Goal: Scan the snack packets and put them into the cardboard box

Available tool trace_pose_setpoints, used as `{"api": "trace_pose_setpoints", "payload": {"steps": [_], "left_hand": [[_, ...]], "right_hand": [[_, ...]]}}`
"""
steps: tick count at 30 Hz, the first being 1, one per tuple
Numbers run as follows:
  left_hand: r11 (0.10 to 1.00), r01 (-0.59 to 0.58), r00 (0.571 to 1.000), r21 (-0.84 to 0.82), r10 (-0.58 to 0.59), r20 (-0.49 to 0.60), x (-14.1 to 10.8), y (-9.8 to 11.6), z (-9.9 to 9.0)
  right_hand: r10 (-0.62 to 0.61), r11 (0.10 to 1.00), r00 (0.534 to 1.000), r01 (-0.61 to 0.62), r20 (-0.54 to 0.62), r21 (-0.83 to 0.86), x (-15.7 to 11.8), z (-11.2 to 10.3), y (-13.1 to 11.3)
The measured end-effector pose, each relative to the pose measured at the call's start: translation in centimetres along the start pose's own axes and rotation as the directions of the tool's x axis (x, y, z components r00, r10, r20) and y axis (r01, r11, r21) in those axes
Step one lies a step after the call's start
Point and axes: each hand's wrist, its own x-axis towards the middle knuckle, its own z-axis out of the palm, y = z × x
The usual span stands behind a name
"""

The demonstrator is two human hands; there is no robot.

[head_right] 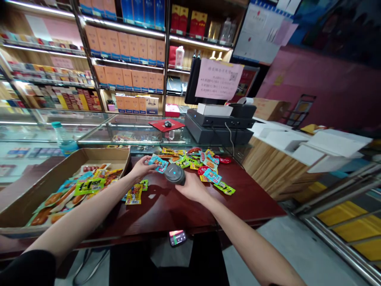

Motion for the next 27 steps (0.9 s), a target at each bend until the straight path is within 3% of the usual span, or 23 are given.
{"api": "trace_pose_setpoints", "payload": {"steps": [6,10,12,15,18,20,22,24,27], "left_hand": [[1.0,-0.001,1.0,-0.02,0.002,0.013,0.0,0.2,0.1],[0.999,-0.047,0.998,0.017,0.048,-0.038,0.2,2.4,-0.5],[0.989,-0.122,0.988,0.08,0.129,-0.088,-0.4,4.5,-2.1],[0.944,-0.227,0.95,0.241,0.269,-0.157,-2.8,8.2,-6.5],[0.845,-0.213,0.894,0.49,0.371,-0.25,-6.9,10.9,-12.1],[0.722,-0.129,0.825,0.68,0.459,-0.331,-9.6,11.8,-15.3],[0.569,-0.046,0.767,0.821,0.547,-0.336,-11.6,12.0,-17.1],[0.486,0.02,0.754,0.874,0.566,-0.332,-12.3,11.6,-17.4],[0.448,0.035,0.778,0.894,0.549,-0.306,-10.8,10.1,-15.1]], "right_hand": [[0.018,1.0,1.0,-0.018,-0.013,0.003,0.2,0.1,0.6],[-0.011,0.999,1.0,0.01,0.014,0.053,1.9,0.7,0.4],[-0.037,0.996,0.998,0.033,0.048,0.083,3.3,1.5,-0.6],[-0.112,0.984,0.99,0.099,0.083,0.148,5.5,3.6,-2.9],[-0.24,0.95,0.962,0.205,0.133,0.235,7.0,6.1,-5.4],[-0.302,0.928,0.939,0.251,0.166,0.275,7.5,7.6,-6.8],[-0.328,0.918,0.927,0.266,0.184,0.293,7.7,8.6,-7.6],[-0.324,0.921,0.926,0.261,0.195,0.291,7.7,9.0,-7.7],[-0.28,0.938,0.941,0.226,0.191,0.262,7.5,8.1,-6.4]]}}
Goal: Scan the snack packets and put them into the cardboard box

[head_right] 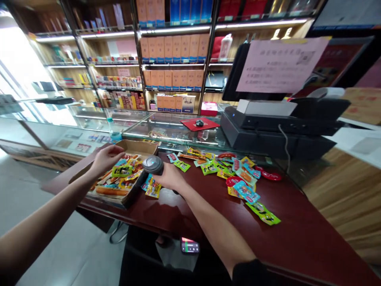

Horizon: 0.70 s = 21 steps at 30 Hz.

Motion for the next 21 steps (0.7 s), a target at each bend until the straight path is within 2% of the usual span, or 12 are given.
{"api": "trace_pose_setpoints", "payload": {"steps": [2,4,7,9,11,14,17,19,21], "left_hand": [[0.998,-0.061,0.996,-0.003,0.061,0.069,0.2,1.8,3.5],[0.993,-0.112,0.971,-0.037,0.117,0.207,0.7,3.8,8.0],[0.986,-0.143,0.885,-0.083,0.165,0.436,1.3,6.5,15.2],[0.99,-0.138,0.871,-0.009,0.125,0.474,1.7,7.9,19.5],[0.986,-0.139,0.875,0.089,0.08,0.478,2.0,8.7,22.8],[0.973,-0.149,0.878,0.176,0.048,0.477,2.4,8.9,25.8],[0.982,-0.111,0.881,0.15,0.028,0.473,2.9,8.5,27.1],[0.994,-0.03,0.865,0.101,-0.024,0.5,3.2,8.2,27.3],[0.993,0.112,0.815,0.034,-0.111,0.569,3.4,7.9,27.1]], "right_hand": [[0.039,0.999,0.998,-0.04,-0.039,-0.016,-1.0,-1.7,1.2],[0.088,0.995,0.993,-0.091,-0.084,-0.035,-2.4,-3.9,2.6],[0.189,0.977,0.97,-0.201,-0.156,-0.066,-5.1,-6.9,4.9],[0.255,0.958,0.944,-0.276,-0.21,-0.081,-7.0,-8.3,6.2],[0.299,0.94,0.92,-0.33,-0.252,-0.088,-8.8,-9.1,7.4],[0.333,0.925,0.897,-0.37,-0.291,-0.083,-11.0,-9.5,8.8],[0.363,0.912,0.875,-0.404,-0.321,-0.07,-12.3,-9.6,9.5],[0.369,0.911,0.871,-0.409,-0.324,-0.061,-12.5,-9.5,9.6],[0.365,0.913,0.875,-0.403,-0.318,-0.06,-12.4,-9.2,9.4]]}}
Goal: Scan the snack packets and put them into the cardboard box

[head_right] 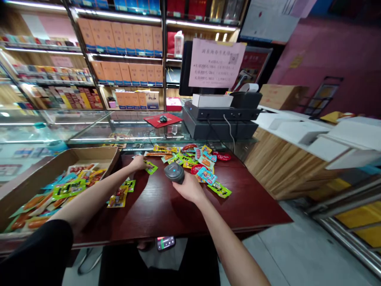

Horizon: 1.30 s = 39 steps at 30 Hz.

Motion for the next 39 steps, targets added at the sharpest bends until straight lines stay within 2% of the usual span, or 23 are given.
{"api": "trace_pose_setpoints", "payload": {"steps": [3,6,11,16,21,34,37,39], "left_hand": [[0.932,0.16,0.974,-0.324,-0.095,0.207,-0.9,-0.4,-1.1],[0.817,0.24,0.945,-0.525,-0.073,0.319,-2.9,-0.9,-2.9],[0.631,0.253,0.952,-0.733,-0.028,0.305,-6.4,-2.0,-6.6],[0.516,0.235,0.967,-0.823,-0.038,0.252,-7.6,-2.5,-9.2],[0.475,0.242,0.966,-0.846,-0.033,0.258,-7.8,-2.4,-9.7],[0.509,0.289,0.953,-0.811,-0.072,0.294,-8.0,-2.2,-9.1],[0.508,0.27,0.96,-0.818,-0.076,0.269,-8.2,-2.3,-10.2],[0.508,0.222,0.975,-0.832,-0.092,0.203,-8.7,-2.9,-12.0]], "right_hand": [[-0.016,1.0,1.0,0.016,0.025,0.004,0.2,0.8,-0.7],[-0.036,0.999,0.997,0.034,0.073,0.019,0.5,2.1,-1.7],[-0.085,0.994,0.988,0.074,0.132,0.086,0.7,4.5,-4.1],[-0.185,0.968,0.976,0.161,0.112,0.19,0.9,6.0,-6.4],[-0.195,0.967,0.976,0.174,0.1,0.188,1.3,6.4,-7.2],[-0.176,0.976,0.978,0.159,0.115,0.15,1.3,6.6,-6.7],[-0.21,0.968,0.97,0.189,0.122,0.164,1.3,6.7,-7.0],[-0.226,0.964,0.965,0.201,0.134,0.176,1.3,7.0,-7.4]]}}
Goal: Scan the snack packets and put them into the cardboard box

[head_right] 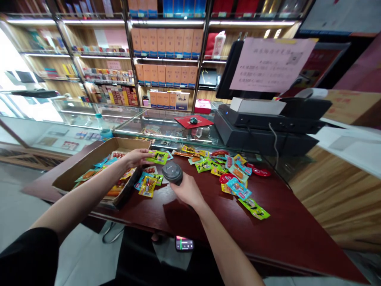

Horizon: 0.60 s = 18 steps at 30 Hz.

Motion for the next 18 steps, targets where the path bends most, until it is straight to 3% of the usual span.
{"api": "trace_pose_setpoints", "payload": {"steps": [3,5,8,11,14,17,18], "left_hand": [[0.989,-0.147,0.978,0.002,0.146,-0.15,-2.4,2.2,-3.9],[0.964,-0.259,0.932,0.054,0.264,-0.249,-4.7,3.6,-7.1],[0.902,-0.345,0.828,0.261,0.423,-0.368,-8.5,5.0,-11.1],[0.786,-0.293,0.719,0.544,0.556,-0.416,-11.2,5.3,-13.1],[0.644,-0.245,0.702,0.725,0.633,-0.325,-12.0,4.8,-12.2],[0.415,-0.238,0.735,0.878,0.668,-0.117,-11.8,2.9,-8.4],[0.327,-0.25,0.765,0.912,0.644,-0.021,-11.6,1.8,-6.7]], "right_hand": [[0.011,1.0,0.999,-0.011,0.048,0.01,0.4,1.0,-0.5],[0.003,0.999,0.996,-0.006,0.089,0.031,0.7,1.9,-0.8],[-0.053,0.996,0.991,0.043,0.119,0.084,1.3,3.4,-1.4],[-0.097,0.989,0.988,0.082,0.123,0.121,1.8,4.6,-2.0],[-0.105,0.986,0.986,0.086,0.131,0.14,2.0,5.0,-2.0],[-0.099,0.988,0.988,0.082,0.12,0.134,1.9,4.7,-1.6],[-0.093,0.989,0.989,0.079,0.111,0.127,1.8,4.4,-1.4]]}}
